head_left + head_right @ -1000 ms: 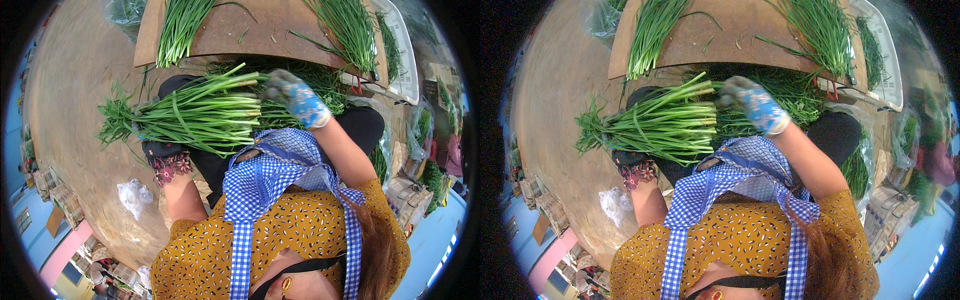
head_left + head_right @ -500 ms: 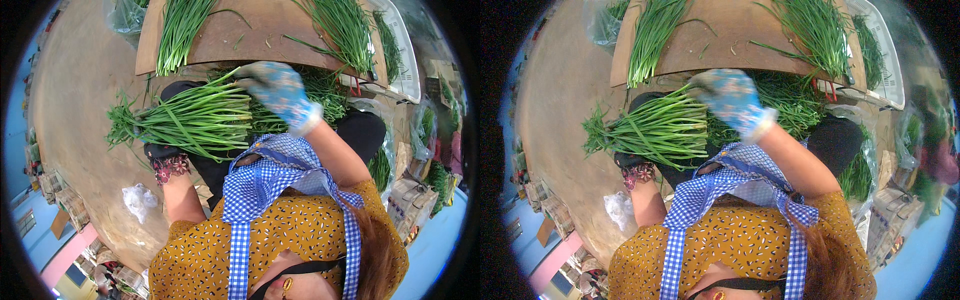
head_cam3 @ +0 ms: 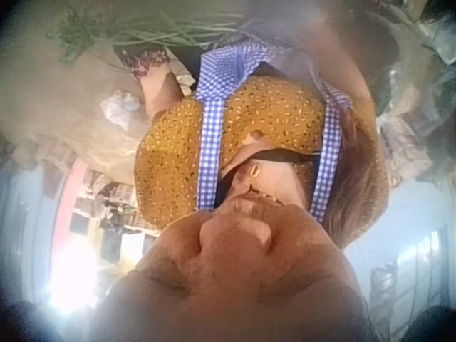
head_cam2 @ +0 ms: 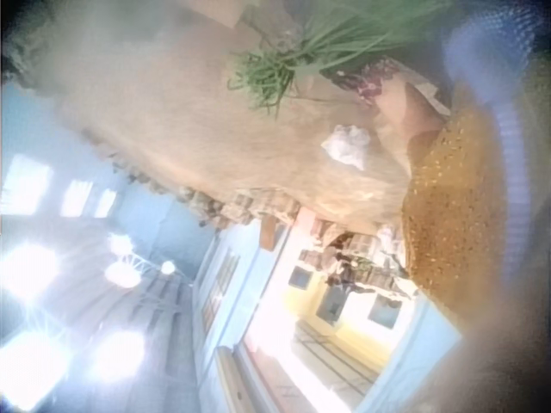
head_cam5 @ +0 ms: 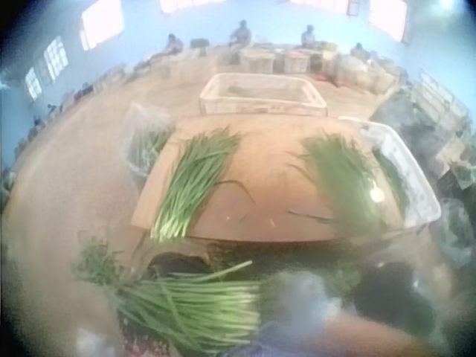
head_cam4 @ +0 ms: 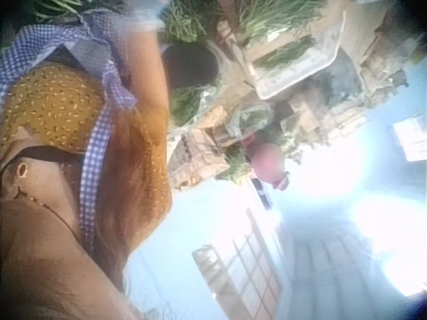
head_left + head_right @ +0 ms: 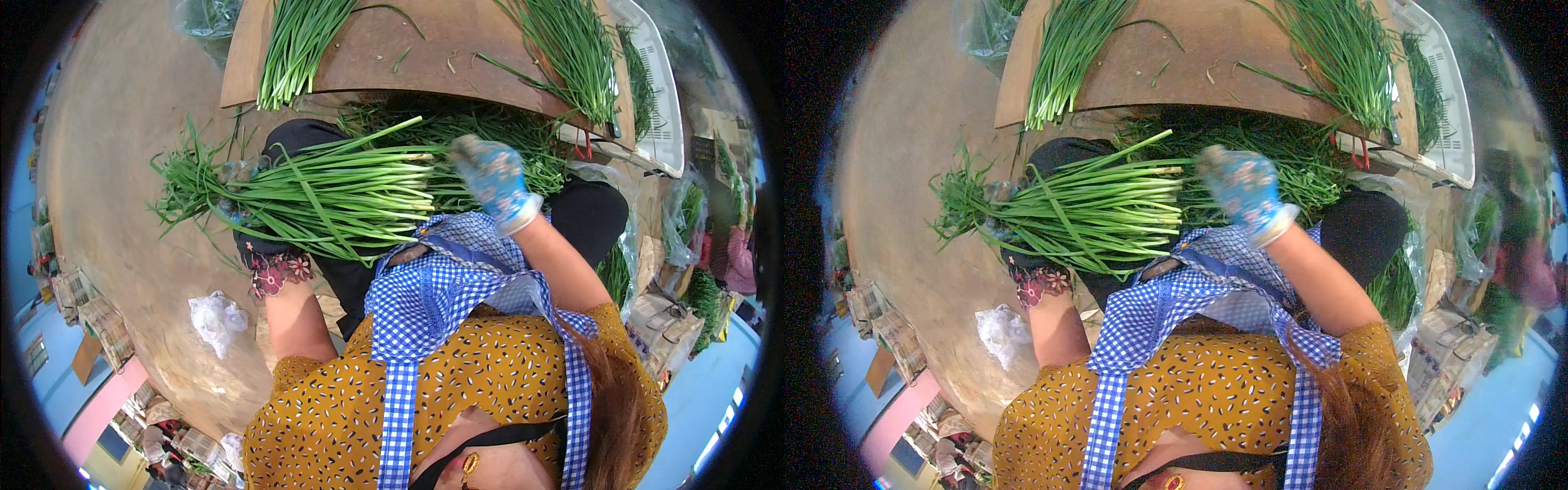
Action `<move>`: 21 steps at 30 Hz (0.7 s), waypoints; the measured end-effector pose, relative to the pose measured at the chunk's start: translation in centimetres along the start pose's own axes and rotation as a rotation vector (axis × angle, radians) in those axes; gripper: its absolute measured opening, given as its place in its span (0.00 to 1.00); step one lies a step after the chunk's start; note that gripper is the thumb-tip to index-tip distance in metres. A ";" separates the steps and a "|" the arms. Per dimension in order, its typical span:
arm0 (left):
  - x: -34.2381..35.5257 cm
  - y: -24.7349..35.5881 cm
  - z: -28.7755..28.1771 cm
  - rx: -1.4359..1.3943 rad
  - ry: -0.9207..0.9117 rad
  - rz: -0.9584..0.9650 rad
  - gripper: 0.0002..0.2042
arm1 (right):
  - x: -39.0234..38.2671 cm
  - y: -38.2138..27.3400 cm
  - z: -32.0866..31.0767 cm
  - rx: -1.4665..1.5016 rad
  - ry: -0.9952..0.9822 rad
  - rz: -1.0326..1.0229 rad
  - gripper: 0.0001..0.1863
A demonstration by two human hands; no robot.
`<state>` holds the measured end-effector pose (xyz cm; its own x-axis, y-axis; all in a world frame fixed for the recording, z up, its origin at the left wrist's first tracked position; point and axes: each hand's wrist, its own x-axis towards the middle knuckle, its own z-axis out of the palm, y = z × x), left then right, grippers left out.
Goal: The person gathers green onions, aligns them into neat bundles, and secures them with rubber bands. The person places the finished bundles on a wooden table and repeats the process with additional bunches.
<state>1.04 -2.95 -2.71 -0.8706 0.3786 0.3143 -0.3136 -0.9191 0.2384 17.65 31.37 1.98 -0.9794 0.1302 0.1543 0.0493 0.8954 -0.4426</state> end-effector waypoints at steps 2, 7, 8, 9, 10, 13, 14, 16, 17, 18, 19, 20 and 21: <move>-0.3 0.1 0.2 -0.010 -0.013 -0.017 0.04 | 0.3 3.3 -2.0 -0.410 -0.331 0.291 0.07; -0.7 0.2 -0.3 -0.018 -0.075 0.009 0.06 | 1.6 2.6 -6.1 -0.144 -0.133 0.101 0.14; -0.6 0.3 -0.6 0.003 -0.082 0.009 0.06 | 2.0 0.9 -5.2 0.079 0.053 -0.085 0.14; -0.5 0.4 -1.0 0.024 -0.094 0.011 0.07 | 2.5 -0.9 -3.9 0.109 0.078 -0.152 0.13; -0.4 0.6 -1.3 0.008 -0.092 0.003 0.06 | 3.0 -2.3 -2.8 0.126 0.071 -0.290 0.13; -0.4 1.0 -2.0 -0.023 -0.091 -0.004 0.06 | 3.8 -4.3 -0.3 0.221 -0.093 -0.361 0.07; -0.5 1.1 -2.0 -0.027 -0.098 -0.002 0.07 | 3.8 -4.5 0.3 0.265 -0.071 -0.279 0.06; -0.8 1.0 -1.5 -0.007 -0.060 0.018 0.07 | 3.5 -4.5 1.1 0.361 0.051 -0.181 0.05; -0.9 0.8 -1.1 0.019 -0.015 0.032 0.07 | 3.4 -4.3 1.1 0.310 0.047 -0.179 0.04; -1.1 0.5 -0.5 0.044 0.029 0.046 0.07 | 3.2 -4.0 0.9 0.280 0.081 -0.155 0.04; -1.1 0.4 0.1 0.100 0.108 0.054 0.07 | 3.1 -3.8 0.7 0.248 0.117 -0.128 0.04; -1.0 0.0 0.6 0.056 0.072 0.055 0.07 | 3.1 -3.5 0.3 0.221 0.141 -0.138 0.04; -0.9 -0.4 1.0 -0.118 0.136 0.115 0.07 | 3.3 -3.1 -0.2 0.227 0.130 0.002 0.04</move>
<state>2.32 -2.86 -2.18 -0.9439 0.2593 0.2045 -0.2441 -0.9649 0.0967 14.33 29.13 4.08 -0.9453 0.1982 0.2590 -0.0086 0.7788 -0.6273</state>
